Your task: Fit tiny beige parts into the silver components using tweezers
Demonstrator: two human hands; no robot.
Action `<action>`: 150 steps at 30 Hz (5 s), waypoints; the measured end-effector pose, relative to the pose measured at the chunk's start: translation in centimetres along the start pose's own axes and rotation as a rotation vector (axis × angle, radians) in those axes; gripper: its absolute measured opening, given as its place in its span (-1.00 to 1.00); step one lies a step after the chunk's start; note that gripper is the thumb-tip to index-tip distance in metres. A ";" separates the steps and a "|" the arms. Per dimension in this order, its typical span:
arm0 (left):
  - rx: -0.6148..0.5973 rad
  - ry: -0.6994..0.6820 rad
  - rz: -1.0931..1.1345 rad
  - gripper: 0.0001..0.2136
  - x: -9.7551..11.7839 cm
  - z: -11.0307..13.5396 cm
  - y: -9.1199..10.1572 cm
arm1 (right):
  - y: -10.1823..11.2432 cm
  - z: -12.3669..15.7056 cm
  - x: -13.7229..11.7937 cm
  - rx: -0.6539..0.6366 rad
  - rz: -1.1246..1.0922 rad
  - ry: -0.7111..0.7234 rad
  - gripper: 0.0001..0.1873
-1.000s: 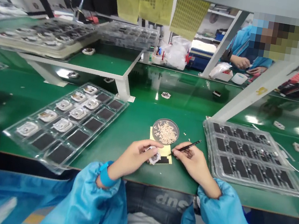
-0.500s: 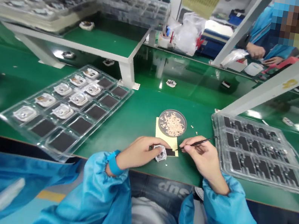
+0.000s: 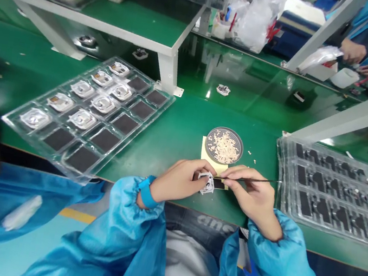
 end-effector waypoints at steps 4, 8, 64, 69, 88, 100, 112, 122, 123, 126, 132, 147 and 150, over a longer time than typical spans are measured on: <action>0.007 0.008 0.009 -0.74 -0.2 -0.1 -0.1 | -0.1 0.0 -0.1 -0.004 -0.003 0.000 -0.71; 0.010 0.005 0.016 -0.75 -0.2 -0.1 -0.2 | -0.2 0.1 -0.3 -0.009 -0.004 0.002 -0.72; 0.097 0.063 0.311 -0.68 -2.4 -0.3 0.5 | 21.3 7.3 -5.7 0.636 0.343 -0.225 -0.64; 0.074 0.149 0.299 -0.54 -2.2 0.0 0.4 | 31.3 8.8 -0.9 0.580 1.276 -0.804 -0.59; 0.152 0.044 0.714 -0.61 -0.7 0.3 0.8 | 32.4 8.9 -2.1 0.787 1.322 -0.709 -0.53; 0.157 -0.023 0.721 -0.54 -0.1 0.1 0.0 | 2.3 1.3 -1.5 0.188 0.040 -0.434 -0.80; 0.221 -0.121 0.458 -0.46 0.6 0.8 0.5 | -1.1 0.9 2.5 0.136 -0.100 -0.558 -0.73; 0.275 -0.064 0.325 -0.48 0.6 0.7 0.5 | -0.9 1.1 3.3 0.146 -0.070 -0.556 -0.72; 0.299 -0.079 0.294 -0.51 0.8 0.7 0.6 | -0.9 1.0 3.3 0.144 -0.068 -0.555 -0.71; 0.376 -0.159 0.201 -0.57 1.4 0.9 1.2 | -1.0 0.9 3.2 0.145 -0.068 -0.558 -0.68; 0.432 -0.263 0.082 -0.62 2.2 1.3 1.6 | -1.3 0.6 2.9 0.151 -0.067 -0.555 -0.61; 0.265 -0.069 0.467 -0.49 -0.8 0.8 -0.2 | -1.5 0.8 2.1 0.156 -0.138 -0.427 -0.65; 0.259 -0.080 0.488 -0.48 -0.8 0.8 -0.3 | -1.5 0.9 2.1 0.161 -0.138 -0.430 -0.64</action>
Point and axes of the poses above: each hand's wrist, its own z-axis away from the middle knuckle, its own y-axis out of the back of the hand, x = y × z, the point moved 8 cm from there along -z, towards the middle knuckle
